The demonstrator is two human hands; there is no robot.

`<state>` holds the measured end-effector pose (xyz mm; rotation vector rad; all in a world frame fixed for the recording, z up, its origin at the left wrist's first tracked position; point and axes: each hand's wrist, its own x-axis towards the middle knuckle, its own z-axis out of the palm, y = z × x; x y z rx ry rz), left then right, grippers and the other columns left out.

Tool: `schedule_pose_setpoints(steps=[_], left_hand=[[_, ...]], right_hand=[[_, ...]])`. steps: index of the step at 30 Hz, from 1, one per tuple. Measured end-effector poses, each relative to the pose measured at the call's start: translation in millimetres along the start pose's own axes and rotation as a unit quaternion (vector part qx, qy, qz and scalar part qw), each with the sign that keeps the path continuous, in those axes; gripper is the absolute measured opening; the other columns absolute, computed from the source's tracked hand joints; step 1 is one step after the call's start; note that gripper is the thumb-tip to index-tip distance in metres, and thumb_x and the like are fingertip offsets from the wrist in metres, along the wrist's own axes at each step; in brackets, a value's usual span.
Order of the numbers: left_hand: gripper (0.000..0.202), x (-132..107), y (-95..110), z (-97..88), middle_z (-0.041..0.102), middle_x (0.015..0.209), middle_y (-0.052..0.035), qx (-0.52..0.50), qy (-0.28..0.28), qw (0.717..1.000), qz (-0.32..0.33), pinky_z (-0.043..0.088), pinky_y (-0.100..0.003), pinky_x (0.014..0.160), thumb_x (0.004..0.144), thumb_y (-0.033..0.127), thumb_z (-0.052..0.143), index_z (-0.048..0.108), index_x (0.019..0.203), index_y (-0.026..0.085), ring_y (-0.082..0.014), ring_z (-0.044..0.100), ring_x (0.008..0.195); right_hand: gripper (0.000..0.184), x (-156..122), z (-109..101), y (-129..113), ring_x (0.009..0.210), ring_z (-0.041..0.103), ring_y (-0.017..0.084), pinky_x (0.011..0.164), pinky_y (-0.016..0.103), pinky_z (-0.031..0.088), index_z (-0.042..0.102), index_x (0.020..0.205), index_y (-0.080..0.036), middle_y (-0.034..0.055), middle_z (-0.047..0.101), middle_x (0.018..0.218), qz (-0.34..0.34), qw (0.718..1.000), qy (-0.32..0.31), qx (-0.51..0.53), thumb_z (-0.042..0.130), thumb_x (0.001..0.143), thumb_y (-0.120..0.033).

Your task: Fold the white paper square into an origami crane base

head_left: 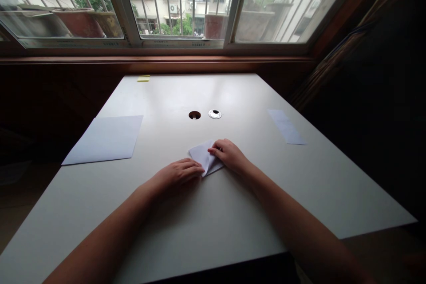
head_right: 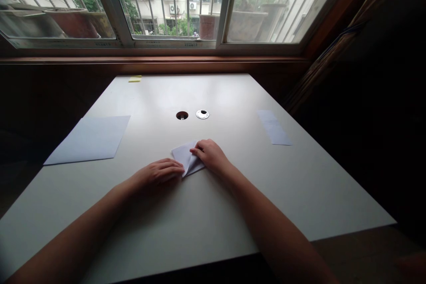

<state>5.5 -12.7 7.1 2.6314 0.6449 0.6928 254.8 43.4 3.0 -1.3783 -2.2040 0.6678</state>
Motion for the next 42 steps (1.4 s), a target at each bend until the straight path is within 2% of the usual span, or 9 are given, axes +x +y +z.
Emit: schedule_pose_setpoints(steps=[4,8,16,30,38,40,42], left_hand=[[0.040,1,1,0.7,0.068,0.110,-0.0095,0.038,-0.025,0.999,0.000,0.054,-0.034,0.095,0.099,0.022,0.050,0.056,0.138,0.026,-0.0197,0.063,0.103],[0.044,1,-2,2.3,0.064,0.111,-0.0093,0.065,-0.031,0.997,0.014,0.054,-0.034,0.095,0.098,0.022,0.052,0.054,0.140,0.033,-0.0206,0.058,0.104],[0.046,-1,-7,3.4,0.064,0.117,-0.0101,0.051,-0.043,0.998,0.016,0.052,-0.034,0.099,0.099,0.018,0.048,0.052,0.142,0.031,-0.0207,0.057,0.107],[0.041,0,-5,2.0,0.065,0.120,-0.0095,0.041,-0.036,0.998,0.008,0.052,-0.035,0.099,0.099,0.018,0.048,0.057,0.138,0.029,-0.0209,0.059,0.108],[0.037,-4,-10,-0.3,0.068,0.121,-0.0082,0.077,-0.022,0.997,0.004,0.054,-0.034,0.095,0.099,0.018,0.047,0.059,0.134,0.024,-0.0207,0.059,0.108],[0.032,-5,-11,-0.2,0.070,0.116,-0.0073,0.086,0.000,0.996,-0.017,0.054,-0.033,0.091,0.099,0.019,0.048,0.064,0.126,0.024,-0.0198,0.060,0.104],[0.021,-5,-13,0.7,0.071,0.109,-0.0059,0.089,0.024,0.995,-0.043,0.054,-0.031,0.087,0.098,0.022,0.052,0.069,0.112,0.023,-0.0188,0.061,0.099]], right_hand=[[0.023,0,1,0,0.085,0.057,0.019,0.075,0.030,0.041,0.064,0.077,-0.021,0.0029,0.065,0.080,-0.006,1.000,-0.002,0.006,0.061,0.093,-0.037],[0.025,-1,2,-1,0.083,0.057,0.018,0.074,0.030,0.040,0.063,0.076,-0.020,0.0029,0.066,0.081,-0.005,1.000,0.005,-0.002,0.059,0.094,-0.037],[0.026,-1,5,-6,0.078,0.057,0.017,0.072,0.029,0.039,0.061,0.074,-0.021,0.0030,0.067,0.081,0.012,0.999,0.023,-0.032,0.058,0.094,-0.037],[0.027,-2,5,-4,0.074,0.058,0.016,0.069,0.028,0.040,0.061,0.074,-0.020,0.0025,0.067,0.080,0.018,0.999,0.043,-0.026,0.059,0.093,-0.039],[0.020,-4,-6,5,0.078,0.063,0.017,0.073,0.028,0.045,0.070,0.087,-0.022,0.0006,0.072,0.085,0.030,0.994,0.014,0.102,0.064,0.089,-0.041],[0.018,-3,-7,9,0.080,0.063,0.017,0.074,0.029,0.046,0.072,0.087,-0.022,0.0008,0.073,0.086,0.026,0.992,0.003,0.127,0.068,0.085,-0.040],[0.016,-2,-7,12,0.082,0.063,0.018,0.076,0.029,0.047,0.074,0.085,-0.022,0.0014,0.072,0.086,0.004,0.991,-0.009,0.137,0.071,0.083,-0.037]])
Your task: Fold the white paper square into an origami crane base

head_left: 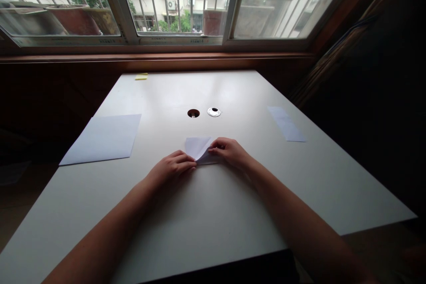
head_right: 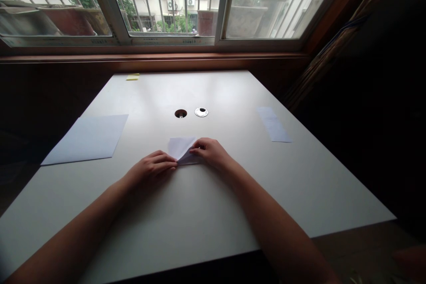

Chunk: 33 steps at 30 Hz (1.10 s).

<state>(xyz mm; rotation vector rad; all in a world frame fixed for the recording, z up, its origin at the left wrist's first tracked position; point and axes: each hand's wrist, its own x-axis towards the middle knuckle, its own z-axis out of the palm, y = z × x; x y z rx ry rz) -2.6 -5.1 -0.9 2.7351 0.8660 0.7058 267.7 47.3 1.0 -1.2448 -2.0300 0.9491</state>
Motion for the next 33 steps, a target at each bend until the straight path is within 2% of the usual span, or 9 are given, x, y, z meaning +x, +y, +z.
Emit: schedule_pose_setpoints(steps=[3,7,10,12,17,23,27,30,33], left_hand=[[0.013,0,0,2.0,0.071,0.096,-0.0052,-0.003,0.023,0.998,-0.054,0.052,-0.030,0.081,0.096,0.028,0.057,0.067,0.093,0.020,-0.0178,0.062,0.090],[0.011,2,1,3.6,0.067,0.089,-0.0048,-0.004,0.047,0.993,-0.109,0.050,-0.029,0.077,0.095,0.028,0.059,0.064,0.100,0.019,-0.0181,0.060,0.086],[0.010,3,2,3.9,0.067,0.095,-0.0054,-0.008,0.056,0.992,-0.109,0.050,-0.030,0.080,0.095,0.025,0.058,0.068,0.096,0.021,-0.0180,0.060,0.088],[0.012,3,3,4.3,0.066,0.096,-0.0051,-0.031,0.063,0.989,-0.131,0.050,-0.028,0.079,0.094,0.026,0.059,0.069,0.089,0.021,-0.0165,0.061,0.087],[0.015,4,5,6.7,0.066,0.102,-0.0034,-0.104,0.062,0.974,-0.192,0.050,-0.024,0.074,0.094,0.028,0.060,0.070,0.086,0.020,-0.0121,0.063,0.080],[0.013,8,14,6.1,0.067,0.098,-0.0017,-0.139,0.029,0.970,-0.200,0.050,-0.023,0.073,0.091,0.028,0.062,0.069,0.084,0.021,-0.0124,0.064,0.082],[0.011,8,18,7.9,0.063,0.098,-0.0016,-0.183,0.028,0.960,-0.208,0.052,-0.022,0.069,0.088,0.028,0.065,0.064,0.096,0.020,-0.0102,0.065,0.073],[0.022,8,18,12.0,0.062,0.103,-0.0036,-0.201,0.025,0.966,-0.162,0.052,-0.022,0.069,0.090,0.025,0.062,0.065,0.112,0.022,-0.0083,0.065,0.071],[0.022,6,16,15.8,0.063,0.107,-0.0054,-0.194,0.024,0.976,-0.101,0.052,-0.022,0.070,0.093,0.023,0.059,0.070,0.112,0.024,-0.0085,0.064,0.073]], right_hand=[[0.011,0,1,-1,0.087,0.062,0.019,0.082,0.030,0.047,0.075,0.081,-0.022,0.0022,0.071,0.084,-0.048,0.998,-0.027,0.001,0.072,0.082,-0.033],[0.009,0,1,-6,0.090,0.061,0.019,0.085,0.031,0.046,0.075,0.079,-0.023,0.0021,0.071,0.084,-0.081,0.996,-0.046,-0.011,0.071,0.085,-0.029],[0.012,0,3,-8,0.090,0.059,0.019,0.084,0.032,0.045,0.072,0.080,-0.023,0.0026,0.070,0.085,-0.074,0.996,-0.042,-0.039,0.069,0.087,-0.031],[0.014,0,6,-8,0.090,0.057,0.020,0.084,0.032,0.044,0.070,0.081,-0.022,0.0028,0.070,0.085,-0.064,0.996,-0.033,-0.062,0.067,0.090,-0.032],[0.021,1,16,-9,0.087,0.053,0.020,0.080,0.032,0.041,0.064,0.079,-0.021,0.0029,0.068,0.083,-0.028,0.992,-0.006,-0.124,0.058,0.096,-0.032],[0.020,1,23,-12,0.086,0.051,0.020,0.082,0.033,0.039,0.061,0.079,-0.020,0.0034,0.068,0.084,-0.004,0.985,-0.001,-0.174,0.056,0.096,-0.030],[0.015,2,18,-13,0.085,0.051,0.019,0.082,0.032,0.038,0.061,0.080,-0.020,0.0029,0.069,0.085,-0.020,0.983,-0.032,-0.179,0.059,0.094,-0.026],[0.014,3,13,-12,0.084,0.050,0.019,0.082,0.032,0.038,0.061,0.080,-0.020,0.0027,0.068,0.086,-0.037,0.981,-0.061,-0.181,0.060,0.093,-0.026],[0.015,3,10,-11,0.085,0.050,0.019,0.082,0.032,0.038,0.061,0.080,-0.020,0.0027,0.067,0.085,-0.042,0.979,-0.077,-0.184,0.060,0.093,-0.028]])
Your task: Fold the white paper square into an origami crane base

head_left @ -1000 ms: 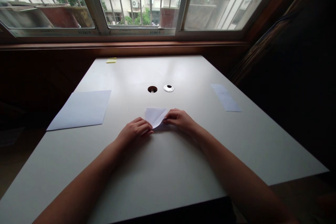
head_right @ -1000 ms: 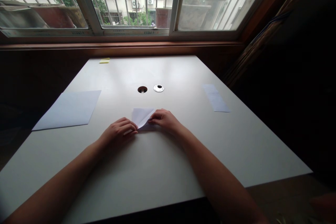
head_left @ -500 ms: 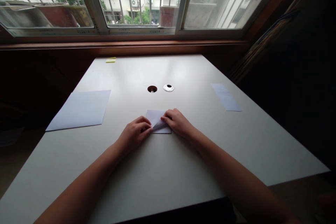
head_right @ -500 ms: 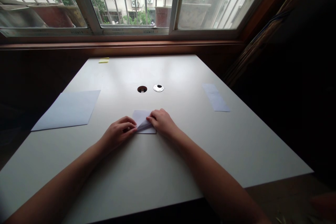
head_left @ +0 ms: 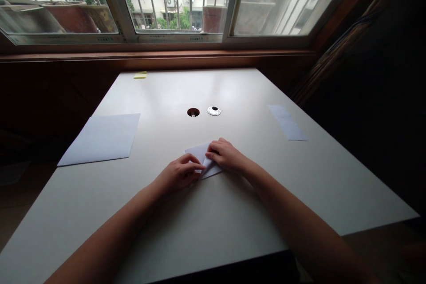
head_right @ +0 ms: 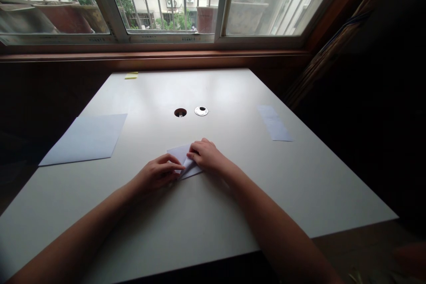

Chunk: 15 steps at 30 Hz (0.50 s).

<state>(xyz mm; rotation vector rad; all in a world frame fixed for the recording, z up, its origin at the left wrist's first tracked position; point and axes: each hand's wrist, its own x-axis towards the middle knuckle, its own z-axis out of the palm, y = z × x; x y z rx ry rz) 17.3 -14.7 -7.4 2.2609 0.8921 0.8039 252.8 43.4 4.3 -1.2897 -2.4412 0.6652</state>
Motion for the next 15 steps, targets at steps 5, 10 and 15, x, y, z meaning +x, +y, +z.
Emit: schedule_pose_setpoints(steps=[5,10,15], left_hand=[[0.019,-2.1,-0.4,1.4,0.067,0.102,-0.0053,0.025,-0.003,0.999,0.027,0.051,-0.022,0.069,0.094,0.027,0.061,0.075,0.107,0.025,-0.0093,0.064,0.072],[0.023,-1.6,-2.4,-0.4,0.069,0.094,-0.0057,0.065,-0.005,0.996,0.059,0.052,-0.023,0.072,0.095,0.027,0.059,0.072,0.114,0.022,-0.0116,0.064,0.076],[0.034,-0.4,-9.5,-4.7,0.066,0.107,-0.0088,0.151,-0.009,0.981,0.121,0.054,-0.032,0.087,0.093,0.032,0.063,0.066,0.126,0.026,-0.0172,0.061,0.091]], right_hand=[[0.011,-0.9,1.1,-2.1,0.086,0.051,0.019,0.082,0.032,0.039,0.061,0.082,-0.020,0.0034,0.066,0.088,-0.007,1.000,0.021,-0.008,0.061,0.092,-0.026],[0.008,-2.1,0.5,-2.9,0.089,0.053,0.019,0.082,0.031,0.041,0.060,0.083,-0.020,0.0038,0.066,0.089,-0.010,1.000,0.029,-0.004,0.062,0.091,-0.024],[0.009,-3.6,-2.2,-2.9,0.089,0.054,0.019,0.082,0.032,0.041,0.060,0.082,-0.020,0.0035,0.065,0.088,-0.016,1.000,0.017,-0.004,0.065,0.089,-0.024]])
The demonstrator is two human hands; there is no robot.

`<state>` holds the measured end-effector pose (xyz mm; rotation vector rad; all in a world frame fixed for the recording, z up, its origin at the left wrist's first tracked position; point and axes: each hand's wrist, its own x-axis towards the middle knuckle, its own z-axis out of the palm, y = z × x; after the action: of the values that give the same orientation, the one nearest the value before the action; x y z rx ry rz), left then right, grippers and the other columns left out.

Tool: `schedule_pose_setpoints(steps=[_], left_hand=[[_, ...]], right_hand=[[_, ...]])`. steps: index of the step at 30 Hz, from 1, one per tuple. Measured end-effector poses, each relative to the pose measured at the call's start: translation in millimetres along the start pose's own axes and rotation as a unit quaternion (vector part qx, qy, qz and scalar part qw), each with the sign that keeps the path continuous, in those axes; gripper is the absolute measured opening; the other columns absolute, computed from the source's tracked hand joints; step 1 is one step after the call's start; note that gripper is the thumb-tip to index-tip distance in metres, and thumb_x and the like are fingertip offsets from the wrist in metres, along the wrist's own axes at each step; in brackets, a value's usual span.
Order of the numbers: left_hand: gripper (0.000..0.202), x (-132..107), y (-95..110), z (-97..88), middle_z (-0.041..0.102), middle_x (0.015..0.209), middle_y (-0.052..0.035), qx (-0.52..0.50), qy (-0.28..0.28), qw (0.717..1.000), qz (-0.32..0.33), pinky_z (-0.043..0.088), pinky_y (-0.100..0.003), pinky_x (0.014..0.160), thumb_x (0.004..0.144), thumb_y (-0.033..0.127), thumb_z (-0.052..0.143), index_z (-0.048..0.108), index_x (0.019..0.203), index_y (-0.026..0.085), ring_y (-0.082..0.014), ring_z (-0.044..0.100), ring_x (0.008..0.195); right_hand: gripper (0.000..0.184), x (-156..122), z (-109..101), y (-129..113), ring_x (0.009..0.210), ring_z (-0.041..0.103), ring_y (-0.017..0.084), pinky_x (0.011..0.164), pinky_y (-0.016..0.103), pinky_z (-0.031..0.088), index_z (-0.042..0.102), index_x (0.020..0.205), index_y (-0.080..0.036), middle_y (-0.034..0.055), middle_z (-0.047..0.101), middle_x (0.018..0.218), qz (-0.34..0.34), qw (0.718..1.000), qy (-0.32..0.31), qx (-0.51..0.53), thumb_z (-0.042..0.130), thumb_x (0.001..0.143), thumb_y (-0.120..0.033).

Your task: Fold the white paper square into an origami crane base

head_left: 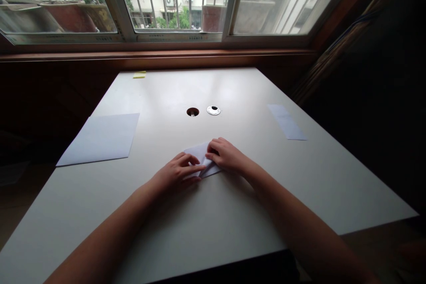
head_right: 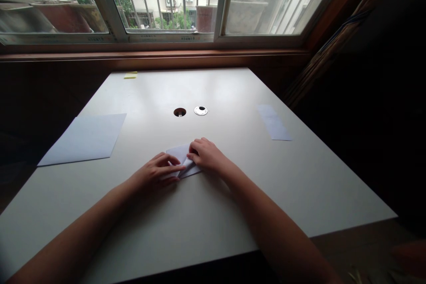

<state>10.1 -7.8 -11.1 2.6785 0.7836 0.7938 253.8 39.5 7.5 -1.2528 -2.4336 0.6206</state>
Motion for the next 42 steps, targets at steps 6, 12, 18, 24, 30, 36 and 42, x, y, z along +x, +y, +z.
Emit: schedule_pose_setpoints(steps=[6,12,18,24,30,36,42], left_hand=[[0.031,0,2,-3.2,0.066,0.117,-0.0083,0.014,-0.026,1.000,0.008,0.055,-0.033,0.090,0.095,0.030,0.059,0.066,0.125,0.029,-0.0179,0.061,0.098],[0.029,1,3,-3.2,0.065,0.129,-0.0085,-0.011,-0.020,1.000,-0.001,0.055,-0.035,0.095,0.096,0.027,0.058,0.068,0.123,0.028,-0.0179,0.064,0.101],[0.032,3,2,-1.5,0.073,0.120,-0.0041,-0.026,-0.013,0.999,0.024,0.056,-0.035,0.096,0.096,0.025,0.058,0.066,0.126,0.024,-0.0191,0.065,0.104],[0.041,1,4,0.2,0.068,0.129,-0.0063,-0.014,-0.038,0.999,0.025,0.054,-0.038,0.102,0.096,0.027,0.057,0.058,0.136,0.023,-0.0214,0.060,0.118],[0.042,5,10,1.2,0.064,0.135,-0.0083,0.016,-0.049,0.998,0.018,0.050,-0.043,0.109,0.097,0.028,0.054,0.054,0.139,0.021,-0.0246,0.054,0.130],[0.043,7,11,-2.5,0.065,0.132,-0.0102,0.051,-0.034,0.998,-0.014,0.050,-0.044,0.108,0.097,0.028,0.054,0.054,0.139,0.020,-0.0250,0.056,0.128],[0.041,4,10,-4.3,0.065,0.132,-0.0098,0.083,-0.020,0.995,-0.050,0.052,-0.046,0.104,0.096,0.027,0.054,0.057,0.136,0.019,-0.0266,0.058,0.123]], right_hand=[[0.009,1,2,-2,0.088,0.054,0.019,0.081,0.032,0.042,0.061,0.082,-0.020,0.0038,0.065,0.087,0.013,1.000,0.013,0.007,0.064,0.089,-0.023],[0.009,1,6,0,0.088,0.055,0.019,0.080,0.031,0.042,0.061,0.082,-0.020,0.0038,0.065,0.087,0.026,0.999,0.030,0.007,0.064,0.090,-0.024],[0.009,1,11,0,0.088,0.055,0.018,0.081,0.031,0.042,0.060,0.083,-0.020,0.0035,0.063,0.087,0.037,0.998,0.053,-0.006,0.063,0.090,-0.025],[0.010,3,16,1,0.087,0.054,0.018,0.082,0.032,0.043,0.059,0.083,-0.020,0.0034,0.060,0.088,0.035,0.995,0.090,-0.002,0.063,0.090,-0.025],[0.007,5,18,5,0.086,0.055,0.018,0.082,0.033,0.046,0.059,0.085,-0.020,0.0037,0.058,0.089,0.036,0.985,0.168,0.032,0.062,0.090,-0.024],[0.007,4,13,8,0.079,0.057,0.017,0.078,0.032,0.050,0.060,0.087,-0.020,0.0036,0.058,0.089,0.042,0.968,0.234,0.074,0.059,0.092,-0.025],[0.011,3,13,5,0.088,0.060,0.018,0.079,0.032,0.053,0.068,0.099,-0.023,0.0056,0.059,0.101,-0.006,0.982,0.168,0.086,0.062,0.091,-0.026]])
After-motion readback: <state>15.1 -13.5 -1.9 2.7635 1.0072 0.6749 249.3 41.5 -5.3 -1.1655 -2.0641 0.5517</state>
